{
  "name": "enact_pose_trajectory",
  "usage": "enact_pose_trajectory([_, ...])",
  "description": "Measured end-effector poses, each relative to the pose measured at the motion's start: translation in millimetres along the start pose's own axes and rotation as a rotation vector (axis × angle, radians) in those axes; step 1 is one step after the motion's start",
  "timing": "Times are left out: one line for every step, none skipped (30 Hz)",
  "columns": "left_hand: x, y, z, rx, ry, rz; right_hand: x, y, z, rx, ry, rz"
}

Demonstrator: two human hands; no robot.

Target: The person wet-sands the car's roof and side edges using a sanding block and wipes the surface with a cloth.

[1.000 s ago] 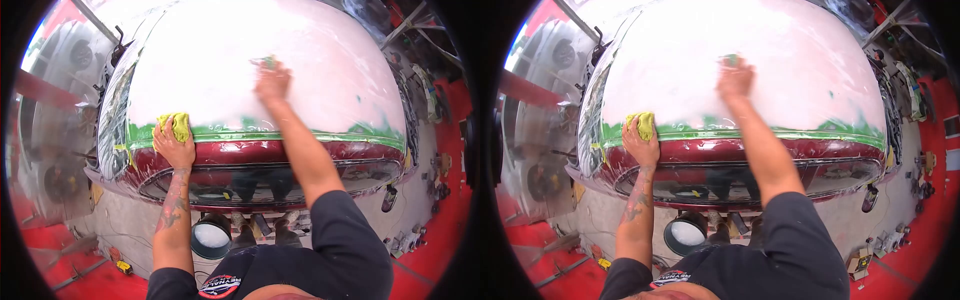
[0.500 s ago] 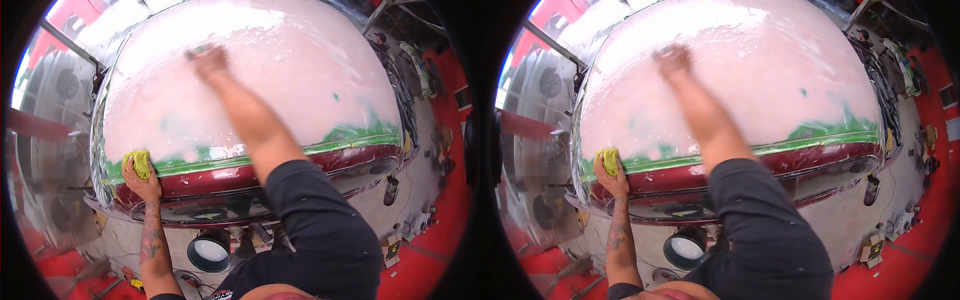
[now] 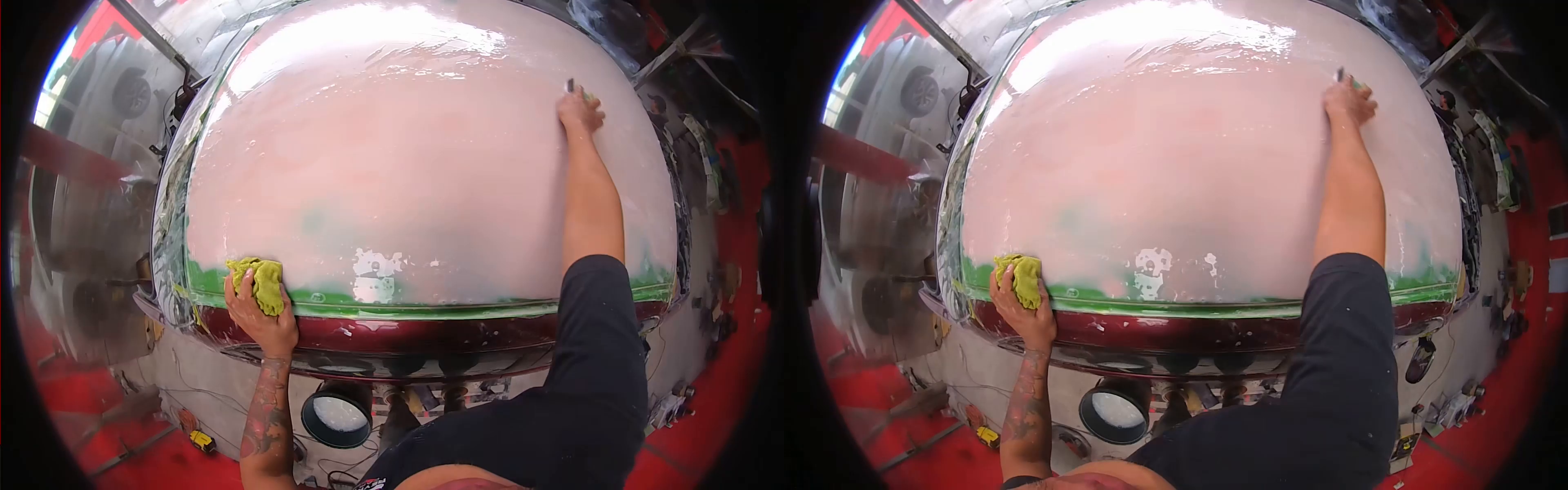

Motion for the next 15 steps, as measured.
enact_pose_trajectory([0.7,0.0,-0.9,0.001,-0.004,0.006,55.9,25.8,-9.1,-0.008,0.016,0.099])
enact_pose_trajectory([1.1,0.4,-0.8,0.006,0.007,0.006,110.3,61.3,-12.4,0.009,-0.004,0.224])
enact_pose_trajectory([1.1,0.3,-0.2,0.009,0.017,0.006,160.4,108.7,-18.6,0.013,-0.041,0.342])
enact_pose_trajectory([-0.4,-1.6,0.7,0.012,0.021,0.006,210.1,157.4,-24.1,0.022,-0.077,0.461])
enact_pose_trajectory([0.0,-1.6,0.7,0.015,0.016,0.008,259.0,206.6,-29.3,0.035,-0.11,0.579])
enact_pose_trajectory([0.2,-1.5,1.0,0.015,0.027,0.01,295.0,260.7,-28.9,0.143,-0.179,0.679])
enact_pose_trajectory([-0.4,-1.6,0.0,0.015,0.039,0.011,321.9,317.8,-31.6,0.131,-0.276,0.78])
enact_pose_trajectory([-0.9,-1.0,-1.4,0.022,0.034,0.006,346.3,375.3,-40.7,0.137,-0.309,0.876])
enact_pose_trajectory([0.3,-0.9,-2.2,0.015,0.05,0.011,353.1,433.5,-29.7,0.278,-0.244,1.036])
enact_pose_trajectory([1.3,-0.9,-1.7,0.01,0.065,0.015,355.8,483.8,-24.0,0.497,-0.214,1.207])
enact_pose_trajectory([0.7,-0.9,-1.7,0.01,0.061,0.01,365.2,529.9,-36.3,0.535,-0.282,1.304])
enact_pose_trajectory([0.8,-1.3,-1.6,0.013,0.052,0.003,352.8,526.5,-25.4,0.531,-0.292,1.305])
enact_pose_trajectory([0.3,-1.1,-1.3,0.018,0.044,-0.005,339.9,524.1,-14.9,0.548,-0.218,1.408])
enact_pose_trajectory([0.5,-0.4,-1.4,0.016,0.042,-0.002,328.5,515.7,-8.5,0.562,-0.141,1.508])
enact_pose_trajectory([0.0,0.3,-2.2,0.012,0.039,-0.006,327.1,480.9,-8.0,0.53,-0.191,1.391])
Point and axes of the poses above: each hand's wrist, its own y-axis away from the middle knuckle, its own z-axis out of the back of the hand, x = y × z, the point moved 6 cm from there along -y, towards the middle knuckle, and after that the axes turned 9 degrees about -z, right-handed, at the moved point
